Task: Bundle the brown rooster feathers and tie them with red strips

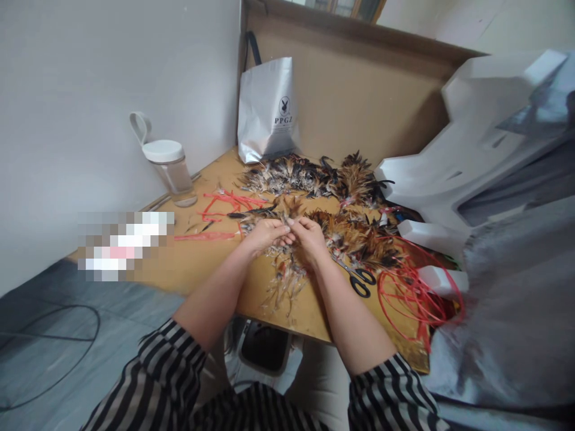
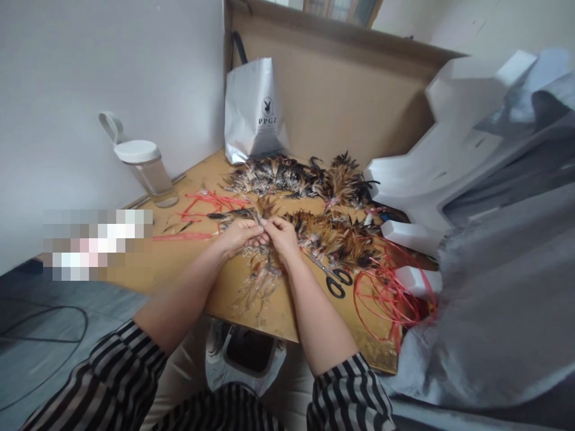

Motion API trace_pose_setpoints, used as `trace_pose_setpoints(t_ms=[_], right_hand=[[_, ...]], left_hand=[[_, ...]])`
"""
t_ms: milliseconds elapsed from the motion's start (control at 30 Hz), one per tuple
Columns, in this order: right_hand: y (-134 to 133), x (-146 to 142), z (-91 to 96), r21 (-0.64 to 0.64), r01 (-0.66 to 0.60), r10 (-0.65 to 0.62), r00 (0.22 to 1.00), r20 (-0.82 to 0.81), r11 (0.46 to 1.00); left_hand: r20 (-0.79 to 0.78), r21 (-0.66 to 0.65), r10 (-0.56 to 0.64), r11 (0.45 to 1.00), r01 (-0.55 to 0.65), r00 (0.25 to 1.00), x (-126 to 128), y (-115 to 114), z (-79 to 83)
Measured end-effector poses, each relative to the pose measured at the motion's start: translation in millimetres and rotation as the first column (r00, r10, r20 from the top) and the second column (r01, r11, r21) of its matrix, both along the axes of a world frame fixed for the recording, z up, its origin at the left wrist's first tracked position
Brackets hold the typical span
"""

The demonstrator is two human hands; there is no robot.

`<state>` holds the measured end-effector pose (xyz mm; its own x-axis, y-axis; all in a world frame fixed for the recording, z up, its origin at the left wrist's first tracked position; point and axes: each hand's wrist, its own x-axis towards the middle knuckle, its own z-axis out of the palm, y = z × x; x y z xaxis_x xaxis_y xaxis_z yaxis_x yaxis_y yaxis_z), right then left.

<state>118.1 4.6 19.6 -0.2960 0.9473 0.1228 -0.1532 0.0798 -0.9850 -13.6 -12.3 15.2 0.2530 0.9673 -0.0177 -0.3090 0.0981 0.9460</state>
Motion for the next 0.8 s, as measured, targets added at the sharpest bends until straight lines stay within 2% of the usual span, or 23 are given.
trace_pose_setpoints(t_ms=[100,200,400,600,800], right_hand=[[0.4,0.1,-1.5,-0.011,-0.045,0.044,0.996,-0.071,0.999],[0.8,0.2,-2.0,-0.019,-0.056,0.054,0.996,-0.072,0.998],[-1.1,-2.0,-0.9,0.026,-0.003,0.003,1.000,0.007,1.000],[-2.6,-4.4,-3.1,0.114,0.068,-0.076,0.995,0.068,0.991],[1.4,-4.7,-10.6,0.077,0.162,-0.165,0.986,0.030,0.984]], left_hand=[[-0.028,-0.001,-0.027,1.000,0.027,0.999,-0.5,-2.5,2.9],[-0.036,0.005,-0.017,1.000,0.017,0.999,-0.1,-4.1,4.8],[-0.095,0.072,0.029,0.997,-0.022,0.995,2.3,-2.2,2.6],[-0.184,0.120,0.149,0.984,-0.129,0.972,4.8,2.4,-1.4],[-0.215,0.151,0.115,0.985,-0.083,0.970,7.9,1.5,1.4]])
